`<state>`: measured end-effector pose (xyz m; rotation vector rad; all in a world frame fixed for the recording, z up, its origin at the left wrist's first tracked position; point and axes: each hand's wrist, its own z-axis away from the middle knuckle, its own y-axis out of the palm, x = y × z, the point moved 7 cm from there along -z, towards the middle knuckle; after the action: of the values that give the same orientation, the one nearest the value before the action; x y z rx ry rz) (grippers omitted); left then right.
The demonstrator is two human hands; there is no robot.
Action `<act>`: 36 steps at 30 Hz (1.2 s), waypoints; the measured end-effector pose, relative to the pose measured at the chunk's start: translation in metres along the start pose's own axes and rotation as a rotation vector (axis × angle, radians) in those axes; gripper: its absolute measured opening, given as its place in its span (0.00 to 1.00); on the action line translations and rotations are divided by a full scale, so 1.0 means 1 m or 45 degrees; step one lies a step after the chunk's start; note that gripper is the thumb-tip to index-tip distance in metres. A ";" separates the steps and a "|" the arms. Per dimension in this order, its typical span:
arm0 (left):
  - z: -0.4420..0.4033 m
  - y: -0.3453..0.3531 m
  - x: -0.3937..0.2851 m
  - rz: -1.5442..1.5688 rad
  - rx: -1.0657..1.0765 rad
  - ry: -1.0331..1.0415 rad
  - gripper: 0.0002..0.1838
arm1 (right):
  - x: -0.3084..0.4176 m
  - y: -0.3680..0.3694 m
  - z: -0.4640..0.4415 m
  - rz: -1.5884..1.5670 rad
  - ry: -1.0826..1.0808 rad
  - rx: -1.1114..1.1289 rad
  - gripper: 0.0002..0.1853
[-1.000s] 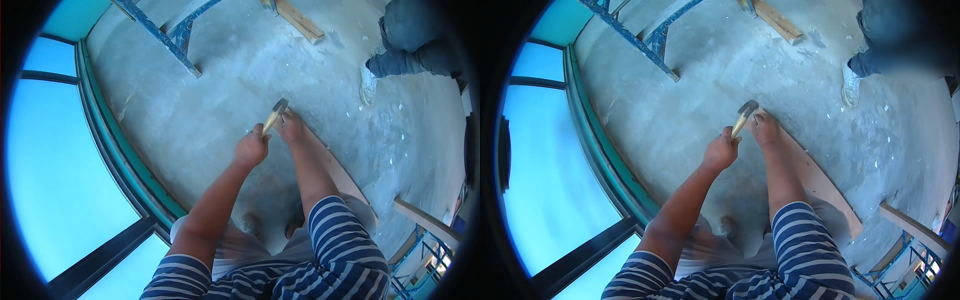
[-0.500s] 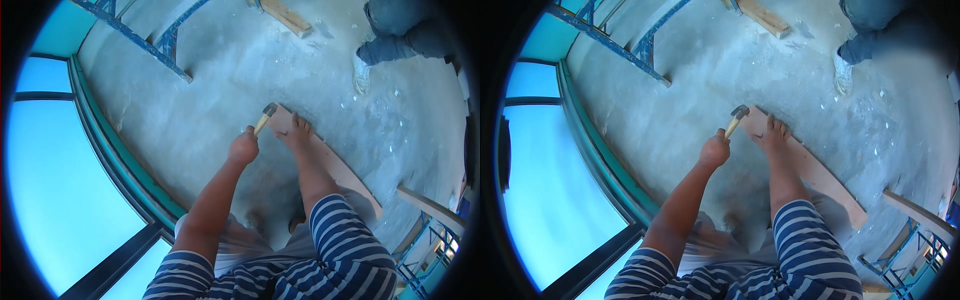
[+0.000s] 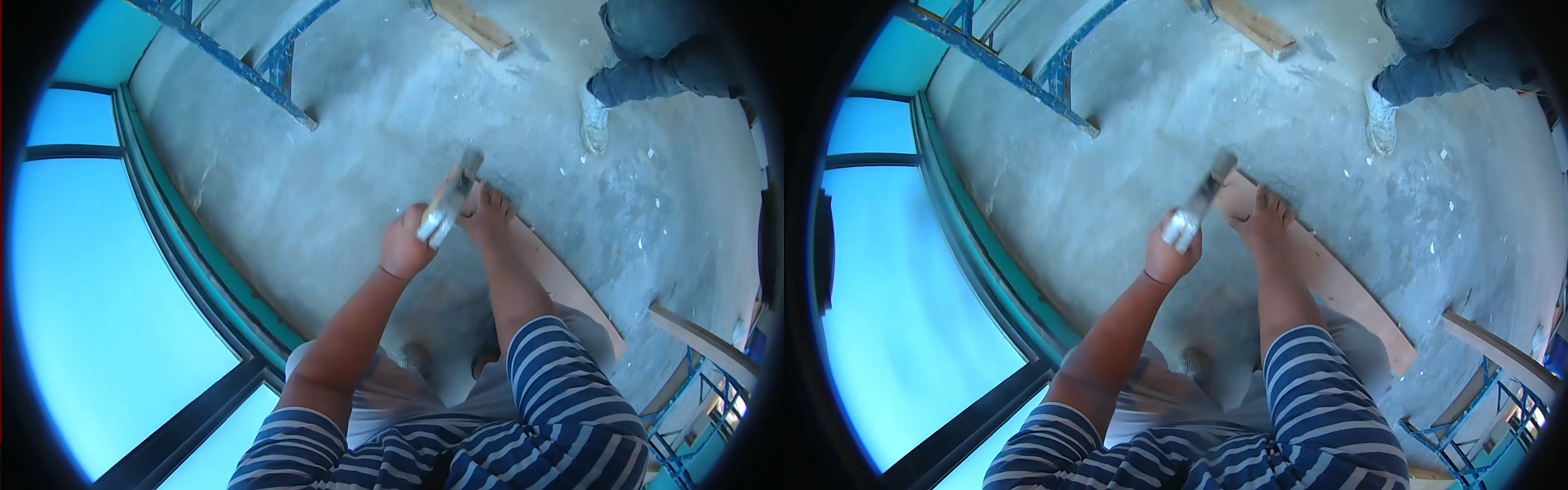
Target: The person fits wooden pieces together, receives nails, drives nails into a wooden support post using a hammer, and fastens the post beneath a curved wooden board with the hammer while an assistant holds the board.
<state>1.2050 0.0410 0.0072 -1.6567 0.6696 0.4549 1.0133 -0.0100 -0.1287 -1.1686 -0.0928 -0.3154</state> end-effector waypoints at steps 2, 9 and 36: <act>0.019 0.039 0.056 -0.117 0.352 -0.415 0.16 | 0.004 -0.006 0.003 0.020 0.030 0.068 0.62; 0.005 0.014 0.016 0.015 0.139 -0.335 0.17 | -0.004 0.009 -0.002 0.002 -0.027 -0.069 0.65; 0.003 0.023 0.030 0.005 0.340 -0.691 0.17 | -0.003 0.005 0.003 -0.012 -0.015 0.010 0.64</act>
<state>1.2131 0.0364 -0.0301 -1.2044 0.3106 0.7482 1.0122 -0.0046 -0.1323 -1.1628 -0.1095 -0.3160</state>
